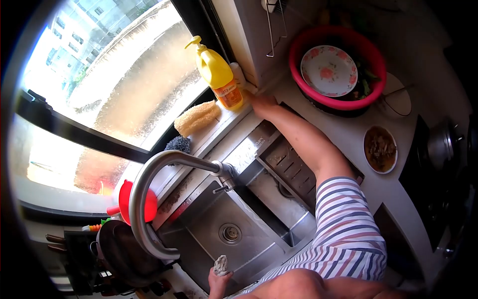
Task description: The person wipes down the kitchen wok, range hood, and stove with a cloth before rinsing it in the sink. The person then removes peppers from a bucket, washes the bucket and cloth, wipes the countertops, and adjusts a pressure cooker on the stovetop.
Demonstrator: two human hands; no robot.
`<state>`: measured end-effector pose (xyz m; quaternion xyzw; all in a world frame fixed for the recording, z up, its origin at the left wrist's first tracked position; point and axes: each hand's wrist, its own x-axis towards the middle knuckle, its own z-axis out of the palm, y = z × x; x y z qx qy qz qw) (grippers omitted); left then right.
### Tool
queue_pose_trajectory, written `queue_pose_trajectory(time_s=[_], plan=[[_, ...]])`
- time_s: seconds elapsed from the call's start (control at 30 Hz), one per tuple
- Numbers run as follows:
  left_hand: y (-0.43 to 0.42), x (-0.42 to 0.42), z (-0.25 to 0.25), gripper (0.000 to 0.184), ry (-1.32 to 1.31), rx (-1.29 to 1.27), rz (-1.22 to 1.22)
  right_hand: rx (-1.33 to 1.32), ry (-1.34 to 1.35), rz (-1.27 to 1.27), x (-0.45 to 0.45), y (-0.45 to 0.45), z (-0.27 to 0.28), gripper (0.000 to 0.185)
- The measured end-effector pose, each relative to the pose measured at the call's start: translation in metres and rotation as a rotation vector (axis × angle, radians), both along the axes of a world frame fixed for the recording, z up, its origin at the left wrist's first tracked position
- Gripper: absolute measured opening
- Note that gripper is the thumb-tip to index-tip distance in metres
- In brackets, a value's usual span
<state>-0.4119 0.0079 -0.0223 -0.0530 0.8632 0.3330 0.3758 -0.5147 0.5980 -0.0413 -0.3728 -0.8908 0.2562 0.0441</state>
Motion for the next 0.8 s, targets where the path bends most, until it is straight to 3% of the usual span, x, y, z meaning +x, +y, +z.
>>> queue_pose_trajectory(time_s=[0.07, 0.13, 0.27, 0.33, 0.37, 0.43, 0.57, 0.63, 0.67, 0.73, 0.8], plan=[[-0.009, -0.001, -0.009, 0.045, 0.029, -0.016, -0.061, -0.010, 0.052, -0.011, -0.006, 0.001, 0.014, 0.059], [-0.006, -0.002, -0.005, 0.045, 0.054, 0.003, -0.044, 0.100, -0.102, -0.051, -0.011, 0.004, 0.037, 0.038], [-0.002, -0.001, 0.000, 0.046, 0.030, -0.001, -0.002, 0.199, -0.223, 0.044, -0.026, 0.030, 0.007, 0.034], [-0.003, -0.002, -0.006, 0.046, 0.020, -0.008, -0.004, 0.014, 0.333, -0.346, -0.029, 0.032, -0.016, 0.032], [-0.005, -0.002, -0.008, 0.046, 0.005, -0.028, -0.004, 0.011, 0.333, -0.347, -0.019, 0.024, -0.001, 0.032], [-0.005, -0.002, -0.007, 0.046, 0.007, -0.039, -0.011, 0.106, 0.096, -0.043, 0.011, -0.001, 0.051, 0.035], [-0.004, 0.001, -0.008, 0.047, 0.009, -0.048, -0.017, -0.221, 0.101, -0.251, -0.034, 0.033, 0.011, 0.034], [-0.006, 0.000, -0.005, 0.047, 0.018, -0.058, -0.025, 0.125, -0.188, 0.228, -0.047, 0.047, -0.012, 0.032], [-0.007, 0.000, -0.003, 0.047, 0.021, -0.056, -0.023, 0.129, -0.182, 0.226, -0.043, 0.050, -0.014, 0.032], [-0.012, 0.001, -0.003, 0.048, 0.019, -0.056, -0.015, 0.095, 0.094, 0.227, -0.029, 0.051, -0.022, 0.032], [-0.016, 0.002, -0.005, 0.048, 0.019, -0.068, -0.024, 0.119, 0.038, 0.217, -0.010, 0.040, -0.011, 0.035]])
